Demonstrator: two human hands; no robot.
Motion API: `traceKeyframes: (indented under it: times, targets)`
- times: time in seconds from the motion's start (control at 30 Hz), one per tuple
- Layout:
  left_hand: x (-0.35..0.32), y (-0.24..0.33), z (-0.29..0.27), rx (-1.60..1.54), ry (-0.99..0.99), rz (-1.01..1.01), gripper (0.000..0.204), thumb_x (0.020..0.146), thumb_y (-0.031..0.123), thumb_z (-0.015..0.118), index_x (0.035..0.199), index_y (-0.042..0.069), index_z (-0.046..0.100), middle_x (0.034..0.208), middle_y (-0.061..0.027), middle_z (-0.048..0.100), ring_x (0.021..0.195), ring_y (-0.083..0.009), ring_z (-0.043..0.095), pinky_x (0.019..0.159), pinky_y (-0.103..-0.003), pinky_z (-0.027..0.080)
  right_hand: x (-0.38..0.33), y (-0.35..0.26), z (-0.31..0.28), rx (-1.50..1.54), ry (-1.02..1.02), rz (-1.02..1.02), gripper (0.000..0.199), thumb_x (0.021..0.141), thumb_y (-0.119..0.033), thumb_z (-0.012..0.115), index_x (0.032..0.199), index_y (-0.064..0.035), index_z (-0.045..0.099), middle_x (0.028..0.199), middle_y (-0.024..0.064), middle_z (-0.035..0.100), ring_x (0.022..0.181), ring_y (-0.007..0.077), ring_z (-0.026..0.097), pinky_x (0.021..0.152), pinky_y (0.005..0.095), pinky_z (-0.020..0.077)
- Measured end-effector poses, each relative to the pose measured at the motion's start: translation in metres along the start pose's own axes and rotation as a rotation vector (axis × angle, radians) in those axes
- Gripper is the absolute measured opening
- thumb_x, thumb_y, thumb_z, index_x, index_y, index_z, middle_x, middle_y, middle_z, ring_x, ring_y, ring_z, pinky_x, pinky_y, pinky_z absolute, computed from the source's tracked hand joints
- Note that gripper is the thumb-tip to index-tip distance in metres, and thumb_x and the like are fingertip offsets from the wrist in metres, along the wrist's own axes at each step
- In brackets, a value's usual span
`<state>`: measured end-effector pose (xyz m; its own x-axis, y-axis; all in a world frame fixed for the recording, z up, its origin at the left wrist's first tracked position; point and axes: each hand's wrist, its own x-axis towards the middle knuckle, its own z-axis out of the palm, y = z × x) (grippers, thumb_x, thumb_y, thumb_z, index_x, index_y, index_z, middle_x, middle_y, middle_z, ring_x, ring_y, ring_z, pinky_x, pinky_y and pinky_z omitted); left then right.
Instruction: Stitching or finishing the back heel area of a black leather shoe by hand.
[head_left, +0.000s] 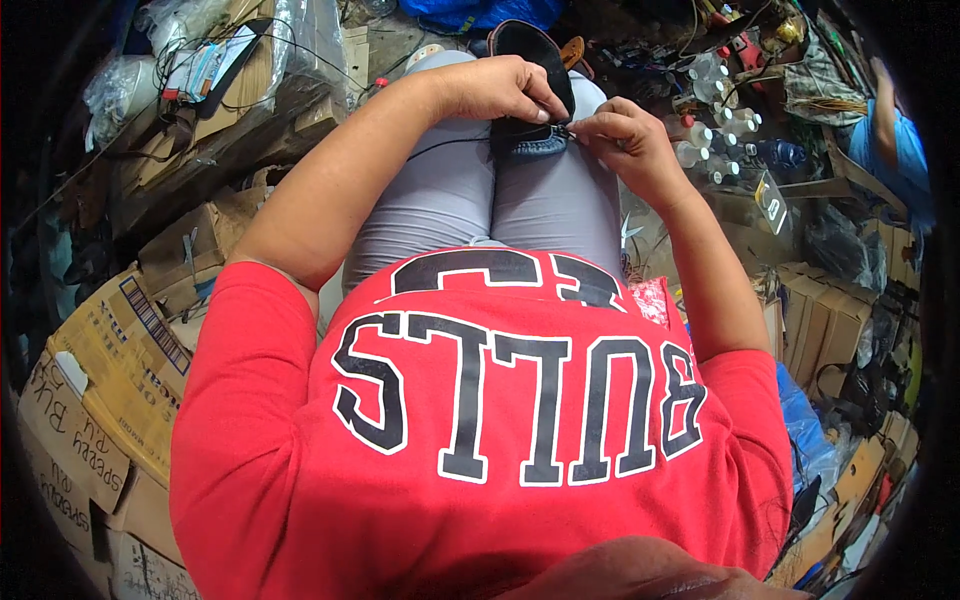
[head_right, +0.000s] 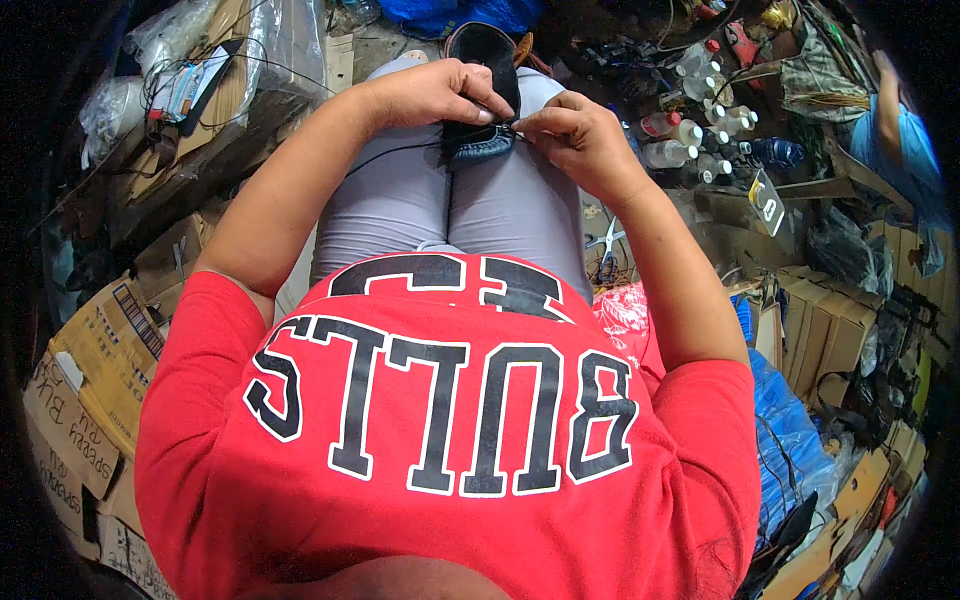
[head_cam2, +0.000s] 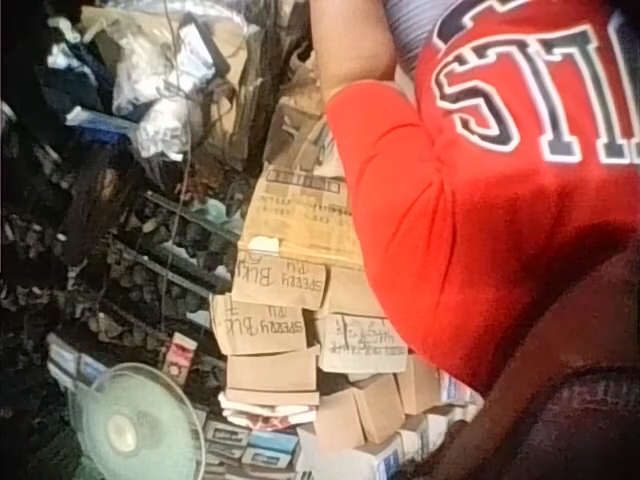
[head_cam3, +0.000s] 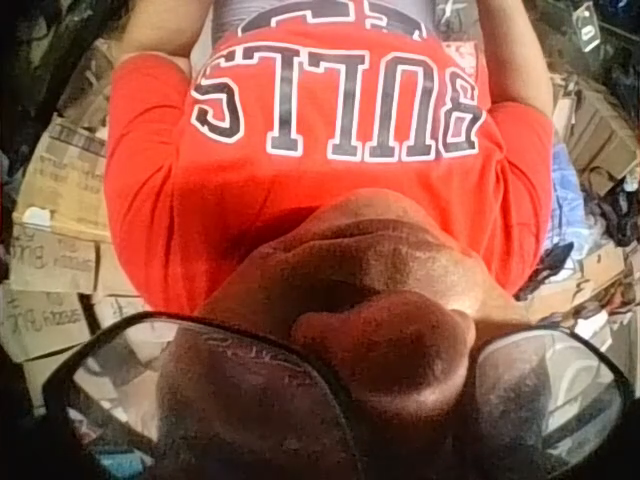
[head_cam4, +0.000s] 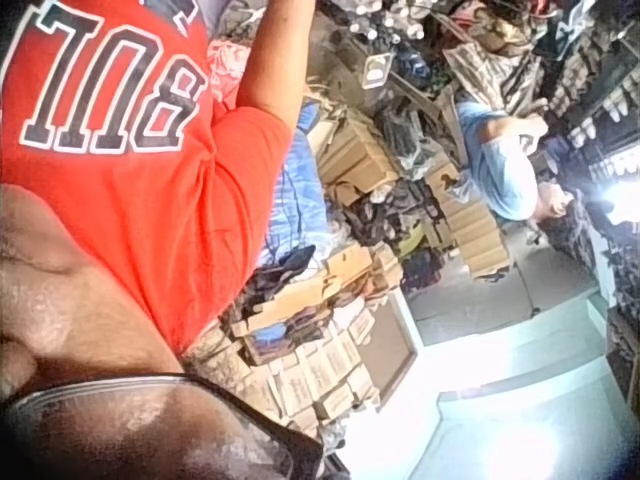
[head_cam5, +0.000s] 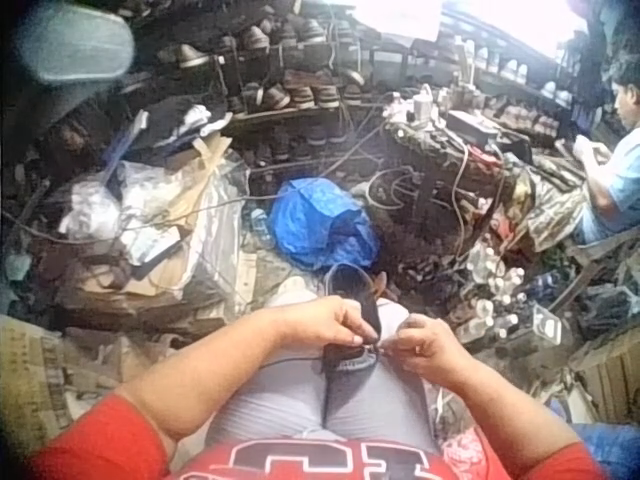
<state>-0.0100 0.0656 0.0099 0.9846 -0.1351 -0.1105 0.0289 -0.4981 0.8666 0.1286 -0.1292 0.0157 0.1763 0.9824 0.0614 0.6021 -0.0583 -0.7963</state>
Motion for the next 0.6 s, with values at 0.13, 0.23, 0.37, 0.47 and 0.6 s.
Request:
traceKeyframes:
  times: [0.13, 0.23, 0.37, 0.47, 0.6]
  targets:
    - [0.001, -0.001, 0.001, -0.008, -0.033, -0.025, 0.031, 0.081, 0.015, 0.062, 0.111, 0.011, 0.066, 0.075, -0.0035, 0.044, 0.080, -0.0172, 0.046, 0.076, -0.028, 0.037, -0.001, -0.013, -0.001, -0.248, -0.015, -0.063, 0.020, 0.075, -0.002, 0.064, 0.091, -0.0124, 0.070, 0.084, 0.0084, 0.059, 0.078, 0.0241, 0.062, 0.069, 0.0315, 0.0497]
    - [0.002, -0.002, 0.002, -0.008, -0.047, -0.043, 0.031, 0.081, 0.013, 0.062, 0.112, 0.011, 0.066, 0.076, -0.0033, 0.043, 0.079, -0.0170, 0.045, 0.076, -0.028, 0.037, 0.004, -0.027, -0.006, -0.466, -0.078, -0.140, 0.022, 0.075, -0.002, 0.060, 0.092, -0.0122, 0.070, 0.086, 0.0105, 0.059, 0.080, 0.0294, 0.061, 0.070, 0.0369, 0.0494]
    - [0.002, 0.005, 0.002, 0.007, -0.061, -0.080, 0.031, 0.079, 0.009, 0.064, 0.110, 0.010, 0.066, 0.079, -0.0041, 0.048, 0.083, -0.0174, 0.048, 0.079, -0.028, 0.038, 0.017, -0.041, -0.010, -0.720, -0.249, -0.222, 0.024, 0.073, -0.002, 0.057, 0.092, -0.0114, 0.069, 0.087, 0.0125, 0.059, 0.081, 0.0320, 0.061, 0.071, 0.0403, 0.0481]
    - [0.005, -0.008, 0.003, 0.001, -0.029, -0.020, 0.031, 0.076, 0.006, 0.066, 0.106, 0.009, 0.067, 0.087, -0.0052, 0.054, 0.086, -0.0185, 0.054, 0.080, -0.029, 0.042, 0.026, -0.046, -0.005, -0.745, -0.243, -0.242, 0.022, 0.073, -0.001, 0.057, 0.089, -0.0106, 0.069, 0.085, 0.0125, 0.059, 0.080, 0.0326, 0.060, 0.070, 0.0401, 0.0484]
    - [0.012, 0.000, 0.008, -0.012, 0.033, -0.131, 0.028, 0.072, 0.005, 0.068, 0.100, 0.007, 0.068, 0.094, -0.0080, 0.059, 0.086, -0.0203, 0.059, 0.079, -0.030, 0.046, 0.026, -0.015, -0.001, -0.572, -0.267, -0.163, 0.018, 0.074, -0.003, 0.060, 0.088, -0.0100, 0.068, 0.082, 0.0119, 0.059, 0.077, 0.0320, 0.060, 0.069, 0.0389, 0.0490]
